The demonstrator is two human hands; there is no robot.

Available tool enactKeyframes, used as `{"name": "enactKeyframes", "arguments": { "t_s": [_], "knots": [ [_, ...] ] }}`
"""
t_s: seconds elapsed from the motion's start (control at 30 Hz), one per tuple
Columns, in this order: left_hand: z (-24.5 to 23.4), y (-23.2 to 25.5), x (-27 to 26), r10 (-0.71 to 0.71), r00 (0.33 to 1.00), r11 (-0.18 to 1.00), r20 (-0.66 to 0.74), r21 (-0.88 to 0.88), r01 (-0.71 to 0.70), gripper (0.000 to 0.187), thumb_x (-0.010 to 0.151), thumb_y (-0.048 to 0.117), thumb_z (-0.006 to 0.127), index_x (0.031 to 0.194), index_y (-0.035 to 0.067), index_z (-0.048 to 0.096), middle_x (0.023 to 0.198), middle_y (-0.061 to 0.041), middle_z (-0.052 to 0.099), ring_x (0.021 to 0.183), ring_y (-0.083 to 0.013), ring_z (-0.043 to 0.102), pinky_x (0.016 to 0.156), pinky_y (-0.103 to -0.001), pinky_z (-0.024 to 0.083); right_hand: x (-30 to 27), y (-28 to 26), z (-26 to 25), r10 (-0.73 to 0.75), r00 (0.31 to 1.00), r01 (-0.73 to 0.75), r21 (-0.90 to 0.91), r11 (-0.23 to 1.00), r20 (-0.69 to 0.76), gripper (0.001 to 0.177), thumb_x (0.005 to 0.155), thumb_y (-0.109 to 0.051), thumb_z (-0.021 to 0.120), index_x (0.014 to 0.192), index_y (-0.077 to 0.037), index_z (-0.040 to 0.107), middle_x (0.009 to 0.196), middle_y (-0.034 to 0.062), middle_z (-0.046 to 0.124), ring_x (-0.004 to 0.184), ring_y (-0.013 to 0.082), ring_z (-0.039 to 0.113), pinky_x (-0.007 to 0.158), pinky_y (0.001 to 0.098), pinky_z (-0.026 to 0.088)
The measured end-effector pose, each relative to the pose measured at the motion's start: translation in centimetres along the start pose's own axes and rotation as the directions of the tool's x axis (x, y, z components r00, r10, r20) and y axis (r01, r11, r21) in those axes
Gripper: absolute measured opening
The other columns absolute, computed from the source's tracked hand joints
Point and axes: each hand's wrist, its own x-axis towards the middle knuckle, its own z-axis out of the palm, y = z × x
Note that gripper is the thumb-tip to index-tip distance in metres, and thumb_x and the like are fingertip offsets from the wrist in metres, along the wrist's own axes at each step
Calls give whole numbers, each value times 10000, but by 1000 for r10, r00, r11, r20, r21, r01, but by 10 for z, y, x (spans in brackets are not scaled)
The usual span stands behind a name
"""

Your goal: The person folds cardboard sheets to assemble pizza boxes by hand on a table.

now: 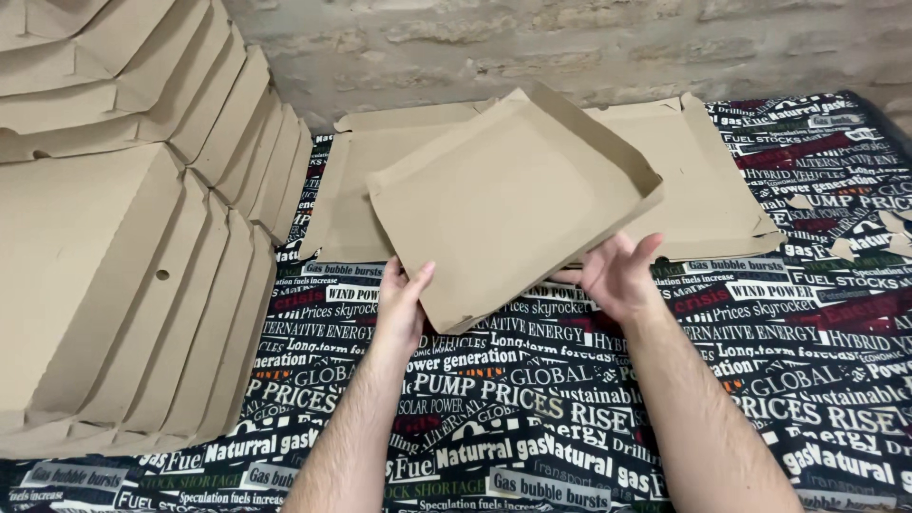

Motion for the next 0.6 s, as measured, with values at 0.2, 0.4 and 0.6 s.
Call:
{"name": "enactKeyframes", "arguments": {
  "t_s": [0.2,0.4,0.6],
  "knots": [
    [50,40,-44,-57,998,984,40,170,49,843,1000,185,909,1649,21,398,1304,-228,735,1074,-382,821,849,-530,733,4,37,8,-46,999,43,-137,990,-19,557,1029,-267,817,1469,-140,500,1170,46,709,979,299,838,764,631,748],
    [38,20,-30,-76,996,966,35,250,65,710,954,-40,831,1554,-64,452,1145,-292,765,814,-375,843,567,-392,727,23,66,-18,24,986,-40,-89,995,-167,394,1068,-357,825,1167,-188,484,1066,40,775,856,321,860,684,538,755],
    [50,41,-43,-44,999,963,23,266,36,848,938,-12,861,1636,-61,382,1090,-307,782,717,-384,832,480,-410,708,13,57,-2,32,982,-51,-99,994,-186,416,1006,-229,887,1226,-128,549,942,24,738,690,272,829,581,522,750]
  ]
}}
